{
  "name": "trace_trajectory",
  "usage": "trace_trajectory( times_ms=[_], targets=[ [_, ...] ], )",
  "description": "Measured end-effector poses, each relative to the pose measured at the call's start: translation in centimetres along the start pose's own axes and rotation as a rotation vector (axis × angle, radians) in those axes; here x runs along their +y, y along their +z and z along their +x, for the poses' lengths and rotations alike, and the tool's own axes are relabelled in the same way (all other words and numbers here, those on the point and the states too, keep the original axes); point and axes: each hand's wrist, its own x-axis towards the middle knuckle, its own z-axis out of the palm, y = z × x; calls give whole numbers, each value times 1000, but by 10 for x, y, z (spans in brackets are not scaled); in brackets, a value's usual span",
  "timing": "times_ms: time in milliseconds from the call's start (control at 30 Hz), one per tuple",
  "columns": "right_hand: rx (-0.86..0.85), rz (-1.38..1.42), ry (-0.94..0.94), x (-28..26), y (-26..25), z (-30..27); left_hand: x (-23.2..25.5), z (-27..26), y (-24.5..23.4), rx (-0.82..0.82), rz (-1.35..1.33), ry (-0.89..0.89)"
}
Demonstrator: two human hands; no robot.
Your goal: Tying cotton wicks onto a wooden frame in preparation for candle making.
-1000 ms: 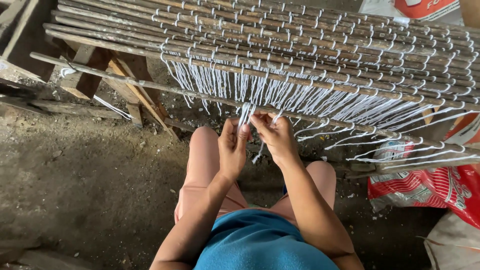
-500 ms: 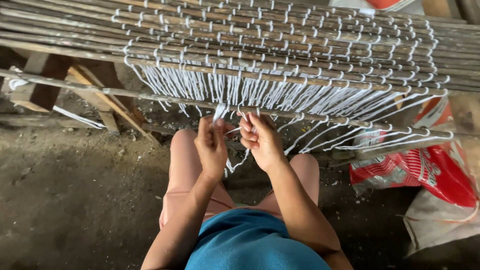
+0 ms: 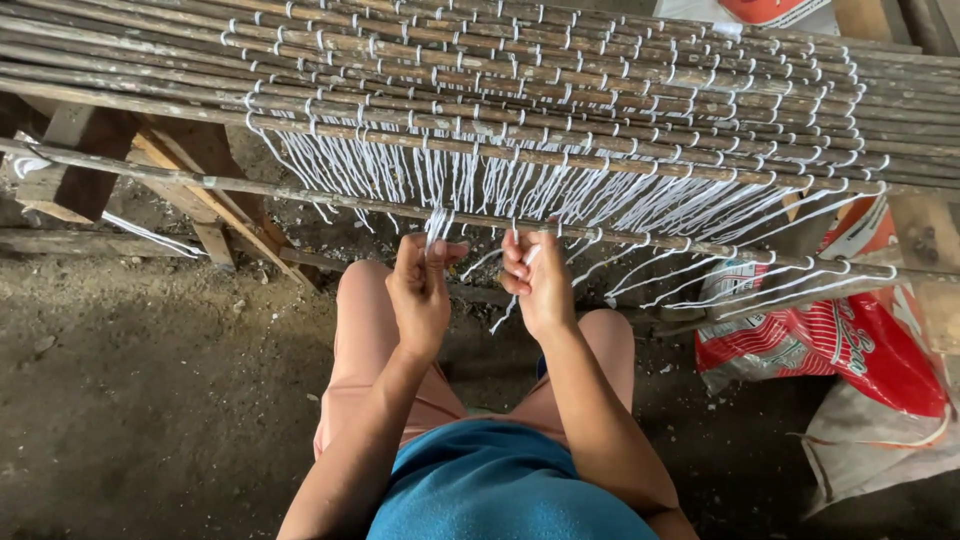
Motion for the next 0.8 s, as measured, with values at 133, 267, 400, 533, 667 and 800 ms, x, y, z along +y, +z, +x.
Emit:
trace_trajectory(
  times_ms=[133,267,400,533,667,800],
  targets=[
    [-5,-521,-164,45,-15,-3,-7,-1,0,-11,21,11],
    [-87,-585,-203,126,-68,1,-17,-4,-2,42,18,20],
    [-62,-1016,157,164,-115,5,-27,-5,-3,19,-11,-6],
    [-477,-1373,542,157,-122,-7,-23,-6,0,16,-33,-5],
    [-513,-1073,291,44,-13,-19,-24,-6,-4,11,1,-3],
    [-134,-560,-122,11,47,-3,-13,-6,-3,54,-70,46]
  ],
)
